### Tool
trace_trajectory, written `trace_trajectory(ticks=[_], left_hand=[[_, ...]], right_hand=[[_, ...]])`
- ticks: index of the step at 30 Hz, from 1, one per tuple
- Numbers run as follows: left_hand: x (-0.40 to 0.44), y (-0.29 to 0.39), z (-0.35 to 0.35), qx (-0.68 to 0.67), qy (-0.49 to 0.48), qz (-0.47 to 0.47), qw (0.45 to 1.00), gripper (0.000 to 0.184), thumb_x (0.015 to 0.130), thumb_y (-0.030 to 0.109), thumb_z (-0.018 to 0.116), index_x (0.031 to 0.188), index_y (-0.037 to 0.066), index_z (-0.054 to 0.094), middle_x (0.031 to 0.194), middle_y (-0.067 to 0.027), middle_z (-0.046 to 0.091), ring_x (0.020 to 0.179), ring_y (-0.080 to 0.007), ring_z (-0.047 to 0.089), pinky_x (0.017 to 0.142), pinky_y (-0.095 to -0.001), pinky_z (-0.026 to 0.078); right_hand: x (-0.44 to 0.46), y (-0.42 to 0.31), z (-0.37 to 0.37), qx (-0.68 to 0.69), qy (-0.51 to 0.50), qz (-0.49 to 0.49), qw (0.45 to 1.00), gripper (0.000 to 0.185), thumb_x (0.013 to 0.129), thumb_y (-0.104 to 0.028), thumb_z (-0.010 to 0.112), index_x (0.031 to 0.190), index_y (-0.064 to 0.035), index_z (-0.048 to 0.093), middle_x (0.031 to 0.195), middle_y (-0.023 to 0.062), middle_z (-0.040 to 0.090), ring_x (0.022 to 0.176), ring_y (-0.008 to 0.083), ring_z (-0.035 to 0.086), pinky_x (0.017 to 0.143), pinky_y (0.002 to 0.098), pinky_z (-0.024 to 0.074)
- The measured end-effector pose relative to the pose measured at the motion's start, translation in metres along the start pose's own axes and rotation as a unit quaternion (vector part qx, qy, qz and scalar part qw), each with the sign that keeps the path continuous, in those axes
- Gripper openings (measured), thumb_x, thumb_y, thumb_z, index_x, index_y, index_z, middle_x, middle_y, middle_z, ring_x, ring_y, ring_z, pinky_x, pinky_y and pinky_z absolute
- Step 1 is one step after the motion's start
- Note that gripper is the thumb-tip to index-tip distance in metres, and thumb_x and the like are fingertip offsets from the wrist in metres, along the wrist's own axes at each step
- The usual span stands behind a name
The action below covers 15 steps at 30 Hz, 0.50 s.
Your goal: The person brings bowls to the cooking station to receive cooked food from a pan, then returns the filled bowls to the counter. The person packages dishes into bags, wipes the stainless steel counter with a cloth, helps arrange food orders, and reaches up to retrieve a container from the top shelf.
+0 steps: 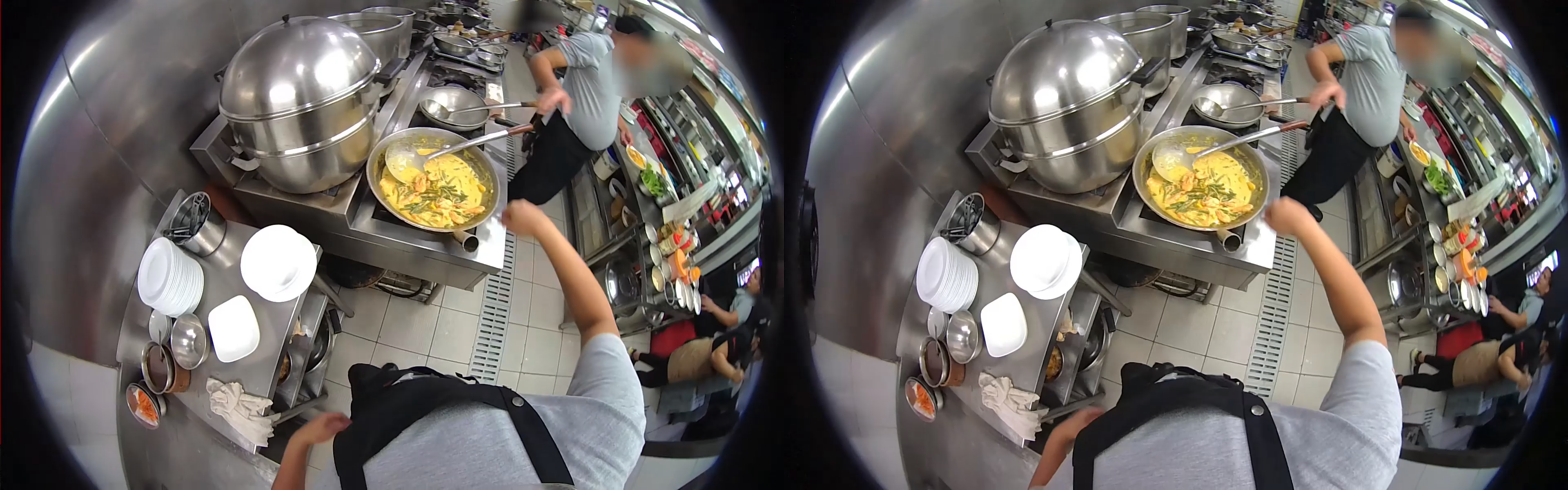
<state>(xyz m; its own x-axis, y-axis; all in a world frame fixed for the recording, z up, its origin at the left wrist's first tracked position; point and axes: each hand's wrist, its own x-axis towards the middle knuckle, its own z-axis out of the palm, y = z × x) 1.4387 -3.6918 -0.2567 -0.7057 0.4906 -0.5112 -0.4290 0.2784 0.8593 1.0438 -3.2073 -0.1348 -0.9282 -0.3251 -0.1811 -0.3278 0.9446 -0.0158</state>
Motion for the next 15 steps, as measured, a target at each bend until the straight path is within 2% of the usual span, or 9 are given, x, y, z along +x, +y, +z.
trace_trajectory(ticks=[2,3,4,5,6,8,9,12,15], left_hand=[[0.031,0.001,-0.010,-0.039,0.182,0.019,0.982,0.013,0.081,0.010,0.056,0.092,0.003,0.055,0.085,-0.0006,0.058,0.079,-0.0077,0.053,0.071,-0.0231,0.043],[0.047,0.011,-0.017,-0.066,0.265,0.075,0.959,0.012,0.081,0.010,0.056,0.091,0.004,0.055,0.082,0.0000,0.057,0.077,-0.0076,0.052,0.069,-0.0224,0.043],[0.059,0.022,-0.024,-0.042,0.325,0.073,0.942,0.011,0.083,0.007,0.053,0.094,0.004,0.053,0.086,-0.0029,0.058,0.081,-0.0106,0.055,0.073,-0.0238,0.043],[0.077,0.024,-0.029,-0.091,0.381,0.140,0.909,0.014,0.083,0.010,0.055,0.095,0.003,0.053,0.085,-0.0016,0.058,0.078,-0.0083,0.053,0.070,-0.0226,0.043],[0.082,0.050,-0.027,-0.168,0.400,0.129,0.891,0.017,0.085,0.013,0.053,0.099,0.003,0.052,0.088,-0.0049,0.059,0.080,-0.0108,0.056,0.070,-0.0235,0.043],[0.097,0.077,-0.020,-0.266,0.430,0.119,0.854,0.020,0.086,0.016,0.050,0.101,0.003,0.051,0.090,-0.0076,0.060,0.081,-0.0137,0.057,0.070,-0.0246,0.044],[0.104,0.085,-0.014,-0.288,0.435,0.123,0.844,0.021,0.087,0.017,0.050,0.102,0.003,0.051,0.090,-0.0079,0.060,0.081,-0.0141,0.058,0.070,-0.0251,0.044],[0.125,0.088,0.016,-0.341,0.468,0.135,0.804,0.021,0.086,0.019,0.050,0.100,0.003,0.052,0.090,-0.0088,0.060,0.080,-0.0148,0.058,0.069,-0.0258,0.045],[0.141,0.084,0.051,-0.370,0.507,0.119,0.770,0.018,0.087,0.017,0.049,0.100,0.005,0.052,0.089,-0.0080,0.060,0.079,-0.0148,0.058,0.069,-0.0265,0.045]], right_hand=[[0.054,0.014,-0.010,0.085,0.119,0.017,0.989,0.019,0.072,-0.023,0.056,0.078,-0.0053,0.062,0.072,0.0168,0.060,0.070,0.0336,0.058,0.064,0.0403,0.0469],[0.077,0.019,-0.012,0.081,0.116,0.006,0.990,0.019,0.072,-0.023,0.056,0.078,-0.0053,0.062,0.072,0.0168,0.060,0.070,0.0336,0.058,0.064,0.0403,0.0469],[0.100,0.024,-0.011,0.072,0.144,0.013,0.987,0.019,0.072,-0.021,0.056,0.083,-0.0067,0.061,0.081,0.0159,0.060,0.077,0.0321,0.058,0.068,0.0395,0.0465],[0.116,0.028,-0.011,0.063,0.172,0.019,0.983,0.020,0.072,-0.020,0.056,0.088,-0.0081,0.060,0.089,0.0149,0.060,0.084,0.0306,0.057,0.072,0.0387,0.0462],[0.128,0.030,-0.012,0.061,0.170,0.008,0.983,0.020,0.072,-0.020,0.056,0.088,-0.0081,0.060,0.089,0.0149,0.060,0.084,0.0306,0.057,0.072,0.0387,0.0462],[0.152,0.039,-0.014,-0.057,0.185,0.024,0.981,0.028,0.071,-0.018,0.056,0.099,-0.0102,0.057,0.104,0.0110,0.055,0.100,0.0275,0.051,0.081,0.0369,0.0435],[0.171,0.051,-0.012,-0.106,0.149,0.036,0.983,0.034,0.072,-0.014,0.054,0.105,-0.0099,0.053,0.111,0.0065,0.052,0.110,0.0246,0.044,0.085,0.0371,0.0418],[0.207,0.082,-0.009,-0.153,0.163,0.033,0.974,0.038,0.072,-0.010,0.052,0.110,-0.0094,0.050,0.113,0.0057,0.050,0.114,0.0247,0.040,0.087,0.0409,0.0396],[0.235,0.112,-0.002,-0.185,0.181,0.012,0.966,0.043,0.075,-0.010,0.049,0.117,-0.0122,0.046,0.117,0.0060,0.048,0.120,0.0262,0.033,0.092,0.0470,0.0330]])
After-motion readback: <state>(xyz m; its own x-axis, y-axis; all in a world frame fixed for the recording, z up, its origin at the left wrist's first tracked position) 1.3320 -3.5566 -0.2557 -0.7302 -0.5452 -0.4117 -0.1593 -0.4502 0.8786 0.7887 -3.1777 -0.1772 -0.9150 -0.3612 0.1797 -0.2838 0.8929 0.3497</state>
